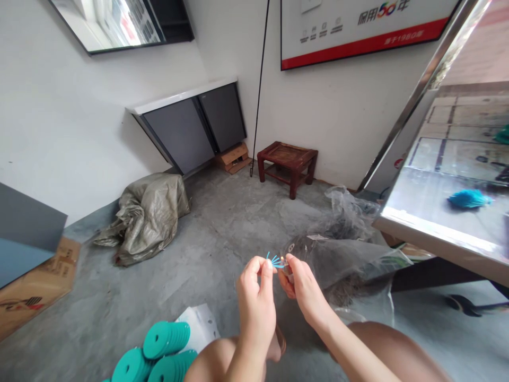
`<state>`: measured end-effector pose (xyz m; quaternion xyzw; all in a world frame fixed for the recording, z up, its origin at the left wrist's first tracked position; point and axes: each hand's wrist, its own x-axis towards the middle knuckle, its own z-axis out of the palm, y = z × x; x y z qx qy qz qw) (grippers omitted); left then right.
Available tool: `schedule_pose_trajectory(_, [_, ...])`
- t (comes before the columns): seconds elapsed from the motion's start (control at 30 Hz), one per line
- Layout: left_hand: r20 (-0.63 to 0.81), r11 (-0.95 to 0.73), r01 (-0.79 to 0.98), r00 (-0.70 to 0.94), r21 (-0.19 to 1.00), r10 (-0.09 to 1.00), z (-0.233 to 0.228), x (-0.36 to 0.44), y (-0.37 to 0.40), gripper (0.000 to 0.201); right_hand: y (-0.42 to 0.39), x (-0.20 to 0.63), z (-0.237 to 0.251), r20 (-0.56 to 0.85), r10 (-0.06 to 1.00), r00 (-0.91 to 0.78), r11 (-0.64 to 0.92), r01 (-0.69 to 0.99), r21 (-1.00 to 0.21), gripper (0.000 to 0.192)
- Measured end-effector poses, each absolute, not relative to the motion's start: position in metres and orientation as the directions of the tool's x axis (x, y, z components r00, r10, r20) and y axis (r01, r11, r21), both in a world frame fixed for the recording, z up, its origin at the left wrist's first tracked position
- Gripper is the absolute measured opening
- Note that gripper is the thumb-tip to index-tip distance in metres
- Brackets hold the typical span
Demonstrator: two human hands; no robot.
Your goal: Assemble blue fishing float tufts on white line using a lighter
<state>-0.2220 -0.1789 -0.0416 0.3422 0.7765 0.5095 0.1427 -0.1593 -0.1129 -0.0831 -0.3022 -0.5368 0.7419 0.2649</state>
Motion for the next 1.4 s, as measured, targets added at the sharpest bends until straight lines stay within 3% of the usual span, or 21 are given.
schedule_pose_trajectory(1.4, [-0.069,0.177,0.144,-0.555,0.974,0.829,-0.041,-0.239,-0.187,0.031,-0.11,-0.158,-0.081,-0.163,0.7,-0.696,-0.279,-0.056,-0.959,0.047])
